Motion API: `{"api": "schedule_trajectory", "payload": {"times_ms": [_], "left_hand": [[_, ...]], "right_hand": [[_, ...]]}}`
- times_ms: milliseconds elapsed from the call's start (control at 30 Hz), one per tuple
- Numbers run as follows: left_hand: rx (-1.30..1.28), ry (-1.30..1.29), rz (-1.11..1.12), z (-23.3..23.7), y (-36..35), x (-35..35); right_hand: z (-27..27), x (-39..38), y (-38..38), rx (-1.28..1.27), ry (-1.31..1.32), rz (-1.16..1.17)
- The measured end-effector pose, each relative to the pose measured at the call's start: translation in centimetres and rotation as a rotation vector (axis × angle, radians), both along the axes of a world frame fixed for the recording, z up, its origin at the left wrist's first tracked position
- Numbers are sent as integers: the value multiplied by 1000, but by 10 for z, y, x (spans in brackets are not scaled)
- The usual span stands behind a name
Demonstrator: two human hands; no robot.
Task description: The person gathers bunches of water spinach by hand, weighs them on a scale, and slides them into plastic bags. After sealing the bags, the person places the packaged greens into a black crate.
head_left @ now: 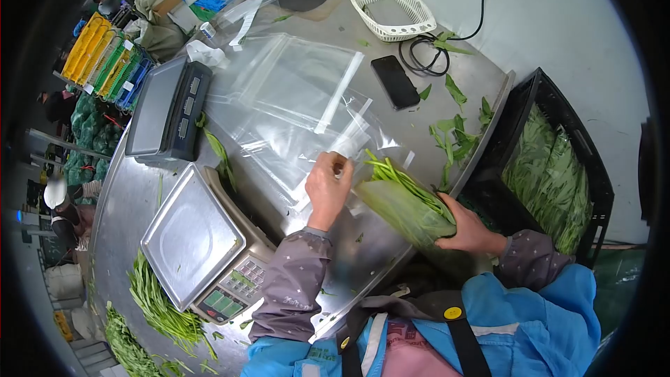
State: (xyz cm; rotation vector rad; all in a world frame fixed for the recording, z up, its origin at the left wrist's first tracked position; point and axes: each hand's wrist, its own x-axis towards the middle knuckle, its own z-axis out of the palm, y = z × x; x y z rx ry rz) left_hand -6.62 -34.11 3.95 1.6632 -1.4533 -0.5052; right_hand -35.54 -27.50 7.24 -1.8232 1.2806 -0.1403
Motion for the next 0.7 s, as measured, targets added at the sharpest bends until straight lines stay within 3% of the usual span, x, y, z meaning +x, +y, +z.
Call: {"api": "schedule_trajectory", "payload": {"times_ms": [200, 300, 533, 633, 700], "left_hand": [[26, -94, 152, -1, -6, 1], [-15, -129, 132, 4, -9, 4], [-15, -221, 153, -4, -5, 20], [-56, -100, 14, 1, 2, 21], [-70, -41, -62, 2, 12, 23]], "right_hand": [[10, 9, 11, -140, 55, 84], [8, 11, 14, -285, 63, 177], [7, 8, 17, -348, 76, 251], [8, 9, 17, -349, 56, 243], [5, 8, 9, -178, -2, 125]]}}
